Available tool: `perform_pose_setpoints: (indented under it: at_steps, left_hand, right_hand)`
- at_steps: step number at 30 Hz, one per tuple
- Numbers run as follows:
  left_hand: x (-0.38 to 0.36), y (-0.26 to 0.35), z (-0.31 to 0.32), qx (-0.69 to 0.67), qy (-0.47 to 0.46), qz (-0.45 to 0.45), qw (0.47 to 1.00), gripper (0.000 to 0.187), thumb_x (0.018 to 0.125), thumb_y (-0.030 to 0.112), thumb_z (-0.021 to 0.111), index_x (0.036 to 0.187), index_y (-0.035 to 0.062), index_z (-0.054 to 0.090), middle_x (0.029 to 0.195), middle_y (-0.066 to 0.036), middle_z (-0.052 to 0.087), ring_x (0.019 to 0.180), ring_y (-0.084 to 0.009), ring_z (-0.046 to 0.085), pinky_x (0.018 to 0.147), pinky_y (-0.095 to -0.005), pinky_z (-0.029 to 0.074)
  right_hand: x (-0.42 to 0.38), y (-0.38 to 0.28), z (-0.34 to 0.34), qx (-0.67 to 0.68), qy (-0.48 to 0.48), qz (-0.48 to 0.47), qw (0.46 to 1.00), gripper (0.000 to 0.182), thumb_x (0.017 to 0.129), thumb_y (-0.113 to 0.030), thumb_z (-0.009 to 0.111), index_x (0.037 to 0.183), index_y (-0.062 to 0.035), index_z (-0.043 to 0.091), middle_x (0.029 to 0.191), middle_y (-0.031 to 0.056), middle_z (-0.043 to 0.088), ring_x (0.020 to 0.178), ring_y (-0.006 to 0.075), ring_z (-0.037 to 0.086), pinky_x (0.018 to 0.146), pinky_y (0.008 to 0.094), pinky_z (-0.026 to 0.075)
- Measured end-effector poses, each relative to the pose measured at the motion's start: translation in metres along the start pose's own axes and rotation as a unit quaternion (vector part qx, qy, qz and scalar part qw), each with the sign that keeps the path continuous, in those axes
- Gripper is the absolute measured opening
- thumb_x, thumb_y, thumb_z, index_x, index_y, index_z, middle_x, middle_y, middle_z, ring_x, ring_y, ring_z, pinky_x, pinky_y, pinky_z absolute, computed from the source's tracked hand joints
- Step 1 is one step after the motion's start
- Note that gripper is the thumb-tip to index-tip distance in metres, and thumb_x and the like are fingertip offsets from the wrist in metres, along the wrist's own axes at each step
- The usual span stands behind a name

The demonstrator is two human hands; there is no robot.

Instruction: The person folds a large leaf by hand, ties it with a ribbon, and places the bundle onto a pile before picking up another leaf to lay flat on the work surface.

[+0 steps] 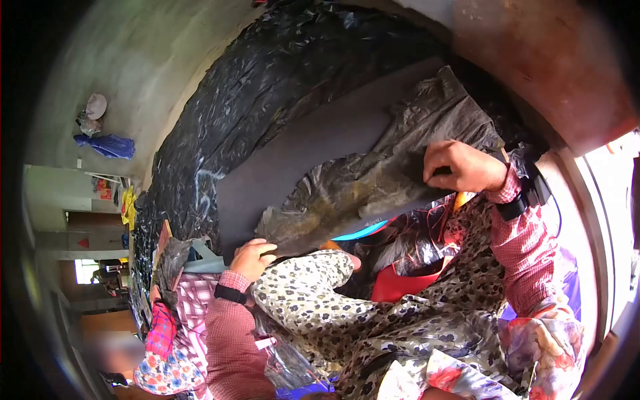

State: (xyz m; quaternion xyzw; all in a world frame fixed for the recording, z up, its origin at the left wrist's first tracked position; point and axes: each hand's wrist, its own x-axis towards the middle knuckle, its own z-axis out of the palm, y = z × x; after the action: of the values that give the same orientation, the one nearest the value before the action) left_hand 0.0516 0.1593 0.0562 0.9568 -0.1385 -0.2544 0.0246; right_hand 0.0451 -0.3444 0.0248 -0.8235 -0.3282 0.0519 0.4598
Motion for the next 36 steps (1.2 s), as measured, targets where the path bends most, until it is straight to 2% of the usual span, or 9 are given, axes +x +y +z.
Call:
perform_pose_setpoints:
  at_steps: [6,12,14,16,20,24,28,30,36]
  left_hand:
    - [0.065,0.118,-0.053,-0.183,0.112,0.189,0.958,0.028,0.085,0.013,0.064,0.112,0.0018,0.063,0.112,-0.015,0.062,0.106,-0.0271,0.059,0.091,-0.0328,0.046]
    - [0.159,0.179,-0.009,-0.073,0.203,0.281,0.935,0.034,0.079,0.018,0.072,0.109,0.0033,0.064,0.102,-0.013,0.064,0.094,-0.0239,0.061,0.083,-0.0321,0.048]
    - [0.185,0.169,-0.015,-0.247,0.139,0.149,0.947,0.026,0.081,0.015,0.07,0.104,0.0029,0.065,0.09,-0.008,0.067,0.081,-0.0178,0.062,0.075,-0.0301,0.049]
    - [0.21,0.139,-0.017,-0.325,0.251,0.069,0.909,0.022,0.079,0.017,0.071,0.098,0.0062,0.068,0.082,-0.012,0.069,0.077,-0.0241,0.066,0.075,-0.032,0.05]
    - [0.187,0.083,-0.045,-0.434,0.264,0.063,0.859,0.021,0.084,0.013,0.068,0.102,0.0015,0.066,0.093,-0.009,0.069,0.086,-0.0143,0.064,0.076,-0.0266,0.049]
    - [0.102,0.003,-0.064,-0.347,0.172,-0.023,0.921,0.024,0.084,0.011,0.069,0.106,0.002,0.066,0.095,-0.008,0.068,0.087,-0.013,0.063,0.079,-0.0261,0.049]
    - [0.023,-0.106,-0.036,-0.352,0.152,-0.113,0.917,0.022,0.082,0.012,0.071,0.101,0.0012,0.067,0.088,-0.006,0.068,0.081,-0.0122,0.062,0.077,-0.0259,0.049]
    - [0.0,-0.101,-0.011,-0.231,0.144,-0.181,0.945,0.028,0.079,0.018,0.075,0.099,-0.0009,0.067,0.087,-0.01,0.069,0.08,-0.015,0.063,0.075,-0.0288,0.05]
    - [0.024,-0.082,0.064,-0.326,0.162,-0.204,0.909,0.039,0.076,0.014,0.076,0.107,-0.0051,0.062,0.093,-0.015,0.069,0.078,-0.0179,0.065,0.071,-0.0302,0.051]
  right_hand:
    - [0.01,-0.007,0.012,-0.069,-0.007,0.011,0.998,0.016,0.074,-0.016,0.071,0.083,-0.0026,0.068,0.082,0.0112,0.063,0.086,0.0296,0.059,0.078,0.0395,0.046]
    - [0.009,-0.007,0.017,-0.118,0.008,0.019,0.993,0.016,0.075,-0.02,0.07,0.082,-0.0057,0.067,0.083,0.0091,0.062,0.089,0.0282,0.058,0.083,0.0387,0.044]
    - [0.007,-0.005,0.016,-0.108,-0.008,0.036,0.993,0.018,0.076,-0.021,0.07,0.087,-0.0058,0.068,0.088,0.0094,0.061,0.093,0.0287,0.057,0.086,0.0393,0.043]
    - [0.005,-0.005,0.02,-0.099,0.018,0.06,0.993,0.021,0.078,-0.022,0.069,0.092,-0.0057,0.067,0.091,0.0107,0.061,0.095,0.0299,0.057,0.087,0.0407,0.043]
    - [0.004,-0.006,0.025,-0.136,0.04,0.039,0.989,0.024,0.078,-0.023,0.068,0.093,-0.0049,0.066,0.094,0.0131,0.061,0.096,0.0324,0.058,0.087,0.0403,0.043]
    - [0.004,-0.015,0.026,-0.152,0.059,0.033,0.986,0.027,0.077,-0.023,0.069,0.098,-0.0055,0.065,0.093,0.0126,0.06,0.097,0.0319,0.057,0.089,0.0402,0.042]
    - [0.01,-0.032,0.036,-0.152,0.045,0.027,0.987,0.03,0.076,-0.02,0.071,0.101,-0.0055,0.065,0.094,0.0105,0.059,0.097,0.03,0.055,0.089,0.0397,0.042]
    - [0.015,-0.038,0.046,-0.156,0.038,0.01,0.987,0.033,0.074,-0.019,0.071,0.104,-0.0056,0.064,0.096,0.0093,0.058,0.098,0.0288,0.054,0.089,0.0388,0.041]
    - [0.025,-0.029,0.07,-0.25,0.076,0.021,0.965,0.032,0.071,-0.016,0.071,0.102,-0.0081,0.064,0.094,0.0066,0.055,0.094,0.0262,0.053,0.084,0.0369,0.042]
